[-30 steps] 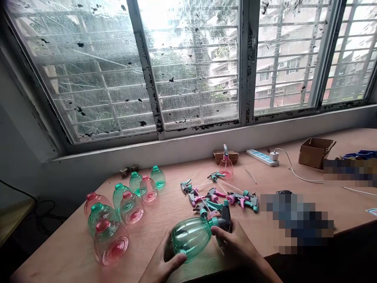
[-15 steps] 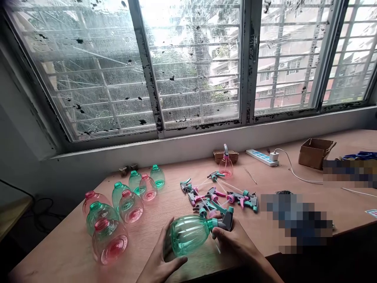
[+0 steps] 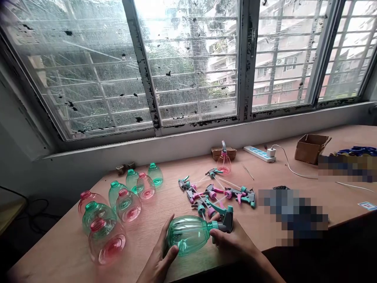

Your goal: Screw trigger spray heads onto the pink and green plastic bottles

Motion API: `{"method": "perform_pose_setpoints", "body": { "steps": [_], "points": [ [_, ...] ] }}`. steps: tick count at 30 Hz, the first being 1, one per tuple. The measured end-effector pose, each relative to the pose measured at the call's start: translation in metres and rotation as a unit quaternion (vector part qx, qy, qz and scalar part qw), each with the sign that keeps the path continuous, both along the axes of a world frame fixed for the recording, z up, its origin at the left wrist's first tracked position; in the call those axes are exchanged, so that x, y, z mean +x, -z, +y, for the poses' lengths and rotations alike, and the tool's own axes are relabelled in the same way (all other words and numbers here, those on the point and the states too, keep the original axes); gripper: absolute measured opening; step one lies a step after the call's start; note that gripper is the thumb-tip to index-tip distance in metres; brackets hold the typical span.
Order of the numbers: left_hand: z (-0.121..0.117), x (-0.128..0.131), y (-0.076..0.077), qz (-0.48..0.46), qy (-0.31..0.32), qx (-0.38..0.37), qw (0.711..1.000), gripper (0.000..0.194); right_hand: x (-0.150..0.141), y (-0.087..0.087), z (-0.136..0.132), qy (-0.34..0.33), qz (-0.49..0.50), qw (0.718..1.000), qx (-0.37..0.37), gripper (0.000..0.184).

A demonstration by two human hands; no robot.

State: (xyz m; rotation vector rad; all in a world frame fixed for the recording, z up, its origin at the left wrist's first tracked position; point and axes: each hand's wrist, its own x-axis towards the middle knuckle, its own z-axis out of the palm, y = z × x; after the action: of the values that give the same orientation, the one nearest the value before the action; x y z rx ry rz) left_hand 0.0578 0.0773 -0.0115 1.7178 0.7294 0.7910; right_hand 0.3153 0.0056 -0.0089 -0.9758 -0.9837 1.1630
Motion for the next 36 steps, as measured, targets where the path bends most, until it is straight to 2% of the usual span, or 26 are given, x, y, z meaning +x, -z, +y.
{"method": "perform_pose_setpoints", "body": {
  "steps": [4,8,11,13,17,21,27,31,36],
  "points": [
    [-0.004,0.002,0.0,-0.04,0.009,-0.026,0.999,0.087,-0.001,-0.001,-0.002,-0.003,0.009,1.0,-0.009,0.046],
    [-0.005,0.005,0.008,-0.105,-0.001,-0.056,0.993,0.1,0.001,0.004,-0.002,-0.006,-0.002,1.0,-0.007,0.045],
    [-0.003,0.006,0.013,-0.118,0.012,-0.066,0.991,0.109,0.003,0.008,0.0,-0.009,-0.009,1.0,-0.008,0.044],
    [-0.002,0.005,0.01,-0.104,0.029,-0.067,0.992,0.111,0.003,0.009,0.0,-0.018,-0.015,1.0,-0.008,0.044],
    [-0.006,0.003,-0.004,-0.102,0.067,-0.092,0.988,0.114,0.004,0.011,0.001,-0.028,-0.008,1.0,-0.002,0.045],
    [-0.01,0.003,-0.015,-0.121,0.075,-0.09,0.986,0.103,0.003,0.011,0.001,-0.022,0.0,1.0,0.007,0.045],
    [-0.009,0.006,-0.006,-0.132,0.087,-0.112,0.981,0.116,0.006,0.009,0.001,-0.029,-0.028,0.999,-0.029,0.048],
    [-0.01,0.007,0.0,-0.121,0.053,-0.084,0.988,0.117,0.008,0.011,0.001,-0.039,-0.055,0.998,-0.014,0.047],
    [-0.012,0.003,-0.011,-0.088,0.072,-0.092,0.989,0.122,0.008,0.012,0.001,-0.053,-0.054,0.997,-0.009,0.045]
  ]
}}
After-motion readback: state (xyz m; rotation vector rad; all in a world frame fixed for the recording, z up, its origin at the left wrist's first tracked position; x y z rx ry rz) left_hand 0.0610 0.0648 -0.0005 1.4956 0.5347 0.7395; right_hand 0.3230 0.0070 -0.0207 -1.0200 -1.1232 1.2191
